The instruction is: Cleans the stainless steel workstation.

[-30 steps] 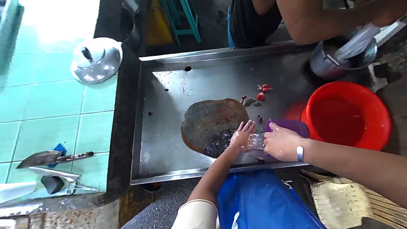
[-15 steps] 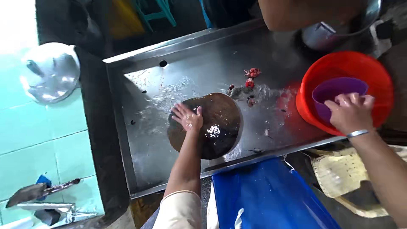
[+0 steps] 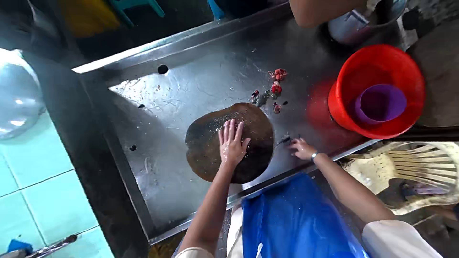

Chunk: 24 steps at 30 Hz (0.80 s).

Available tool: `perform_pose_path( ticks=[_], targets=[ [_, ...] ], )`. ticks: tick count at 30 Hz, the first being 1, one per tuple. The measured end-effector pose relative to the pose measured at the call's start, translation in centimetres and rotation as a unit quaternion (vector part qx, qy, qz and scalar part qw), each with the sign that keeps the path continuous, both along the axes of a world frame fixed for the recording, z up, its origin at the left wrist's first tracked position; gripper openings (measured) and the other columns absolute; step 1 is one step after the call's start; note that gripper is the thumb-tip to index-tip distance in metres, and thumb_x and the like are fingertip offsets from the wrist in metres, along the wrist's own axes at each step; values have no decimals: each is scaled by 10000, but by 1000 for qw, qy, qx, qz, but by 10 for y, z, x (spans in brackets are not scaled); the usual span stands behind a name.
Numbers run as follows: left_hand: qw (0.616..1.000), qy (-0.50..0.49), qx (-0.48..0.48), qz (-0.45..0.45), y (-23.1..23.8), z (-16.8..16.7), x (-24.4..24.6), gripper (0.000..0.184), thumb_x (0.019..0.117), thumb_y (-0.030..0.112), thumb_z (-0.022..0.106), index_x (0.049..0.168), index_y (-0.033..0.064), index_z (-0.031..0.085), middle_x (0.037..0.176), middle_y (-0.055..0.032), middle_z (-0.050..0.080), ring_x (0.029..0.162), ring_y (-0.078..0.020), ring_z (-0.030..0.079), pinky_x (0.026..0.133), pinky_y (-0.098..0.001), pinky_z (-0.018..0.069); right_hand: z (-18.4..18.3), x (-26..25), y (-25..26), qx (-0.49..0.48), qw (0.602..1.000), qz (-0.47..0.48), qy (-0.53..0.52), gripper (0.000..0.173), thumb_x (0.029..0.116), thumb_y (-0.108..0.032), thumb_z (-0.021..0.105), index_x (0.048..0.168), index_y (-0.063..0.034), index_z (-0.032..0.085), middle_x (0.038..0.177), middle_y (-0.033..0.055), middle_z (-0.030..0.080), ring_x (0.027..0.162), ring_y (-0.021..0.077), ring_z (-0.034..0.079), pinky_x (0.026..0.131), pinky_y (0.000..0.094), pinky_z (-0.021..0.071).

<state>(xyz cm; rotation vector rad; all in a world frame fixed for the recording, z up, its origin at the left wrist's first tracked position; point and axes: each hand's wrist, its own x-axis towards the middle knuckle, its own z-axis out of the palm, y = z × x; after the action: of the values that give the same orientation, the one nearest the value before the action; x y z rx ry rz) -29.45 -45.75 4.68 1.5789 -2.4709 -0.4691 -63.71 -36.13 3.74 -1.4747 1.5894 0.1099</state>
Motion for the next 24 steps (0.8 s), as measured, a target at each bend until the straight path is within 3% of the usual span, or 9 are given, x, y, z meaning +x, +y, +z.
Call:
perform_pose_path(
  ticks=[3, 5, 7, 9, 12, 16, 19, 22, 24],
  targets=[
    [992, -17, 3, 127, -6, -2, 95, 650, 1043, 597, 405, 1617, 305, 324, 1710, -61, 232, 1582, -315, 175, 1229, -670, 148, 7, -1, -2, -164, 976, -143, -3, 374, 918, -112, 716, 1290, -144, 714, 1402, 152, 601, 1337, 329, 542, 1129, 528, 450],
    [968, 8, 8, 249, -5, 2, 166, 655, 1042, 541, 443, 1592, 190, 378, 1668, -159, 299, 1539, -392, 264, 1207, -666, 222, 3, -4, 13, -210, 952, -209, 82, 616, 868, -225, 787, 1447, -170, 587, 1489, 179, 520, 1378, 350, 506, 1132, 527, 456],
    [928, 24, -4, 373, 7, -6, 230, 684, 1044, 486, 459, 1566, 51, 387, 1624, -264, 328, 1500, -462, 313, 1210, -635, 253, -9, -11, 30, -179, 937, -247, 173, 1040, 787, -449, 850, 1610, -92, 323, 1635, 260, 311, 1509, 429, 322, 1227, 571, 312],
    [875, 1, 6, 485, 30, -23, 272, 753, 1026, 482, 501, 1558, -32, 358, 1610, -343, 287, 1495, -514, 288, 1219, -617, 239, -26, -11, 40, -129, 924, -256, 252, 1267, 751, -637, 811, 1643, -27, 147, 1677, 307, 138, 1563, 456, 162, 1269, 585, 188],
    [824, -59, 72, 559, 60, -55, 289, 921, 1001, 607, 464, 1610, -38, 215, 1659, -347, 130, 1545, -515, 133, 1219, -684, 135, -47, 7, 12, -128, 903, -253, 323, 1242, 820, -770, 644, 1638, 5, 121, 1677, 331, 81, 1565, 490, 86, 1240, 675, 109],
    [805, -104, 88, 578, 43, -74, 257, 1010, 986, 697, 384, 1622, -46, 134, 1676, -334, 55, 1550, -538, 28, 1166, -783, 60, -72, 25, -82, -290, 900, -150, 288, 1186, 823, -765, 598, 1606, 48, 234, 1668, 304, 193, 1560, 473, 156, 1236, 678, 108],
    [809, -91, 86, 574, 20, -79, 240, 1015, 989, 700, 366, 1631, -33, 79, 1682, -325, 10, 1544, -552, -7, 1150, -801, 34, -72, 49, -169, -347, 903, -82, 240, 1102, 858, -713, 547, 1582, 73, 280, 1630, 323, 280, 1535, 489, 229, 1239, 669, 108],
    [815, -86, 89, 566, 12, -83, 242, 1023, 993, 696, 362, 1630, -34, 33, 1683, -321, -36, 1548, -540, -41, 1157, -790, 18, -72, 92, -245, -351, 923, -6, 156, 1031, 930, -667, 545, 1595, 65, 252, 1654, 302, 242, 1559, 469, 169, 1257, 647, 78],
    [851, -44, 87, 517, 14, -78, 241, 981, 1002, 639, 425, 1626, -42, 93, 1687, -311, 24, 1559, -511, -8, 1181, -758, 45, -75, 108, -286, -366, 926, 54, 75, 1020, 930, -637, 602, 1598, 52, 256, 1666, 262, 251, 1570, 419, 183, 1263, 631, 104]
  ],
)
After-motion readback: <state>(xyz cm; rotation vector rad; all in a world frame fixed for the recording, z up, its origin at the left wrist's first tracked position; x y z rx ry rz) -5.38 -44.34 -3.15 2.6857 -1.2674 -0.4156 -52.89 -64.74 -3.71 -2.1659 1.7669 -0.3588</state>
